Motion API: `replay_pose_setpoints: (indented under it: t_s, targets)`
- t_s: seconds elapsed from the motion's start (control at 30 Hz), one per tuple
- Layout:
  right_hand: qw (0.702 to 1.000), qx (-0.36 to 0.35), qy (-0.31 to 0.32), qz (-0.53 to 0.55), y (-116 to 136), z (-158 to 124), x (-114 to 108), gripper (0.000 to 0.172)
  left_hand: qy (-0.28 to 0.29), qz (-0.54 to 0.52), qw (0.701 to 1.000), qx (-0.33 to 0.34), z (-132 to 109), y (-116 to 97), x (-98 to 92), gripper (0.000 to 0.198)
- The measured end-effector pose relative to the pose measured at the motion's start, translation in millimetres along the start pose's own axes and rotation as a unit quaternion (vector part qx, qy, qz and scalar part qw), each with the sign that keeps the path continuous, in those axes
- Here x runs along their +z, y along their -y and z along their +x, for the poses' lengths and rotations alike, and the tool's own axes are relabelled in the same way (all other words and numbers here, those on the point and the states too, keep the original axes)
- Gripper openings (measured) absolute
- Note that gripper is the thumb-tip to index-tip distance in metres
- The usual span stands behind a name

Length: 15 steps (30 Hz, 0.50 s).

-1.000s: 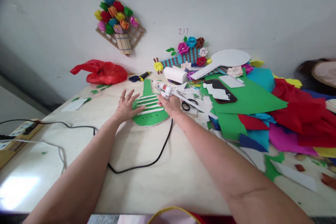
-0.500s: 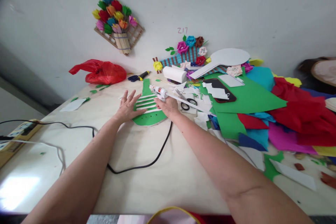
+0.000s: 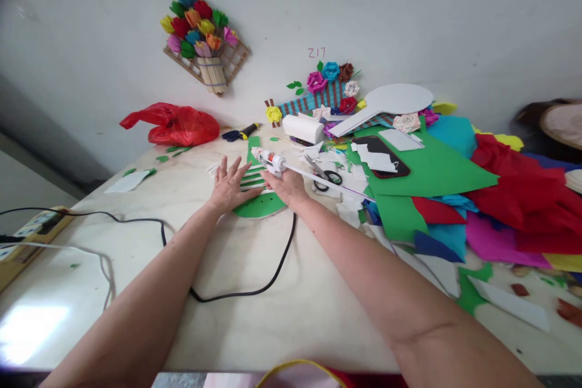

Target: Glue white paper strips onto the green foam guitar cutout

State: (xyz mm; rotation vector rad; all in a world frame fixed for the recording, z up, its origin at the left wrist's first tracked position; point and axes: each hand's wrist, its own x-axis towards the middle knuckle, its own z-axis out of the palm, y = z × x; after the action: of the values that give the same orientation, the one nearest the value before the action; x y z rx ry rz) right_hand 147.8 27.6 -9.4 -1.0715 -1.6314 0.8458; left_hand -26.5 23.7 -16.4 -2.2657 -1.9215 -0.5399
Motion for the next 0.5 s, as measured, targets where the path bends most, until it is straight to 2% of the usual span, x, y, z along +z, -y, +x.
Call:
replay_pose_setpoints:
  t_s: [0.27,0.5]
  targets:
    - [0.999,0.040,0.006,0.015,-6.7,2.6,3.1,0.024,0.022,-0.005,1.000,-0.010,-1.5,-1.5,0.5,0.083]
    - [0.999,0.033,-0.007,0.022,-1.6,0.5,1.0,0.024,0.028,-0.037,0.998,-0.053,0.1,12.8,-3.4,0.069]
